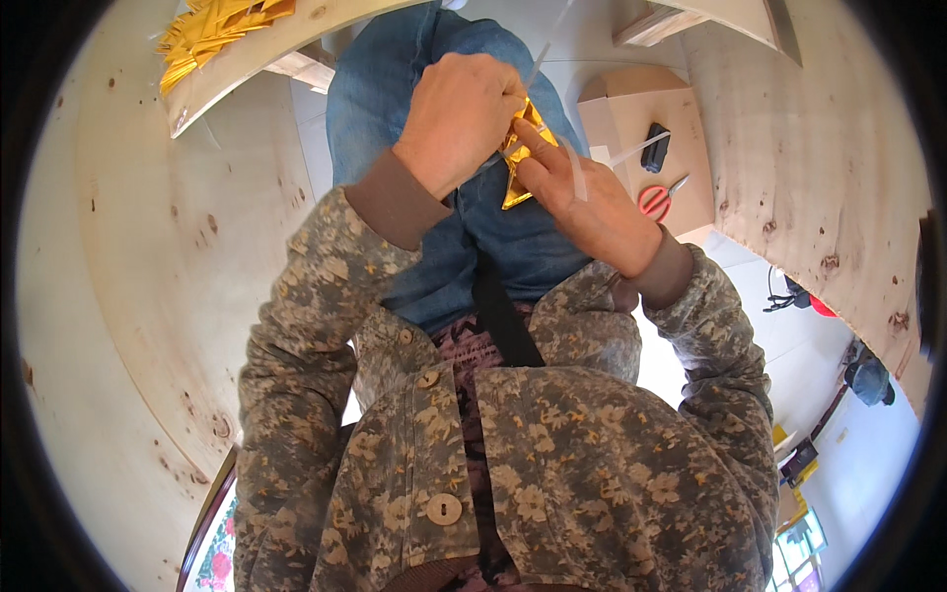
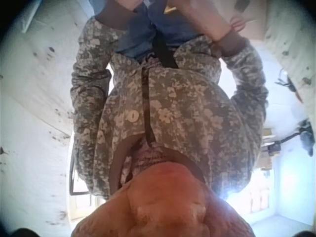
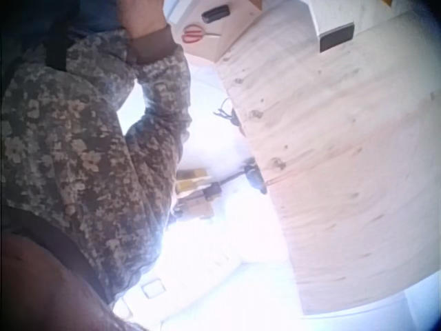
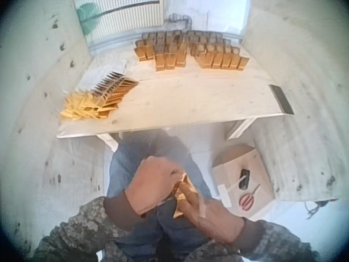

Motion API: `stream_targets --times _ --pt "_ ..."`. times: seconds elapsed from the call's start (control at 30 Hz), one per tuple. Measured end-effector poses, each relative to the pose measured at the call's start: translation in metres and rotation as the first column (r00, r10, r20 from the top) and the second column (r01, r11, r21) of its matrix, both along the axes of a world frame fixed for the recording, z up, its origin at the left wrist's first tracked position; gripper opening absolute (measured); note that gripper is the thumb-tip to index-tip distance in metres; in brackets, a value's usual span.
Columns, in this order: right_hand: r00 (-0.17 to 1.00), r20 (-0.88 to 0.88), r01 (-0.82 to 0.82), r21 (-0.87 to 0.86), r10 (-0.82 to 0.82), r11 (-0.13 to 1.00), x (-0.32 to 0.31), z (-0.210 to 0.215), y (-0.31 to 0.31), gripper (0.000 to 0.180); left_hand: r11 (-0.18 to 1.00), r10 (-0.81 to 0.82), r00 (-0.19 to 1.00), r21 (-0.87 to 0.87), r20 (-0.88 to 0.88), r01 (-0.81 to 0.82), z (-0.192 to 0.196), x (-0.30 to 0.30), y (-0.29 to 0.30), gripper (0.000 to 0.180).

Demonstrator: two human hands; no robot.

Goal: The person sits and ties a stack of small gold paper packets with a white string. They wrap the string around the bundle, pull it tight, and tie a knot to secure the packets together.

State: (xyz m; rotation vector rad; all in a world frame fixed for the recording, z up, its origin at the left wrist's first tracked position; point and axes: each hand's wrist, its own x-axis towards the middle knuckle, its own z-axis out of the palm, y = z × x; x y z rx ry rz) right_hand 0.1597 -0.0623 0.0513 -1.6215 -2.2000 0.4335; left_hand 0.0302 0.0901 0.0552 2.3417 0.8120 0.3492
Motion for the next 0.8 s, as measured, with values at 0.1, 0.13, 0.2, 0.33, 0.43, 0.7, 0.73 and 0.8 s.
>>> stream_targets --times 0.1,0.13,0.2,0.33,0.43,0.7,0.73,0.8 --pt "1.0 -0.03 0.009 0.008 -0.008 1.0 0.0 -0.002 -0.001 0.02 0.997 0.077 0.994 -0.014 0.077 -0.076 -0.009 0.0 -0.013 0.014" --pt "0.999 -0.036 0.013 0.007 -0.013 1.0 -0.001 -0.003 -0.002 0.02 0.995 0.104 0.988 -0.003 0.115 -0.105 -0.013 -0.003 -0.019 0.013" --pt "0.998 -0.061 0.033 0.013 -0.032 0.999 -0.002 -0.005 -0.001 0.021 0.987 0.159 0.974 0.001 0.162 -0.161 -0.019 -0.006 -0.03 0.013" --pt "0.989 -0.122 0.077 -0.003 -0.077 0.997 -0.003 -0.009 0.0 0.026 0.983 0.183 0.938 -0.046 0.294 -0.178 -0.03 -0.011 -0.043 0.013" --pt "0.985 -0.143 0.092 -0.008 -0.092 0.996 -0.001 -0.012 0.001 0.03 0.984 0.164 0.954 0.02 0.251 -0.175 -0.035 -0.012 -0.049 0.014" --pt "0.959 -0.257 0.125 0.0 -0.12 0.992 0.001 -0.017 0.003 0.027 0.972 0.18 0.938 0.094 0.297 -0.216 -0.043 -0.01 -0.056 0.016" --pt "0.951 -0.28 0.123 -0.04 -0.129 0.992 0.004 -0.017 0.002 0.026 0.967 0.165 0.95 0.145 0.265 -0.208 -0.043 -0.011 -0.056 0.015" --pt "0.937 -0.321 0.109 -0.101 -0.136 0.989 0.008 -0.016 0.004 0.03 0.966 0.165 0.945 0.149 0.282 -0.213 -0.044 -0.011 -0.057 0.017"
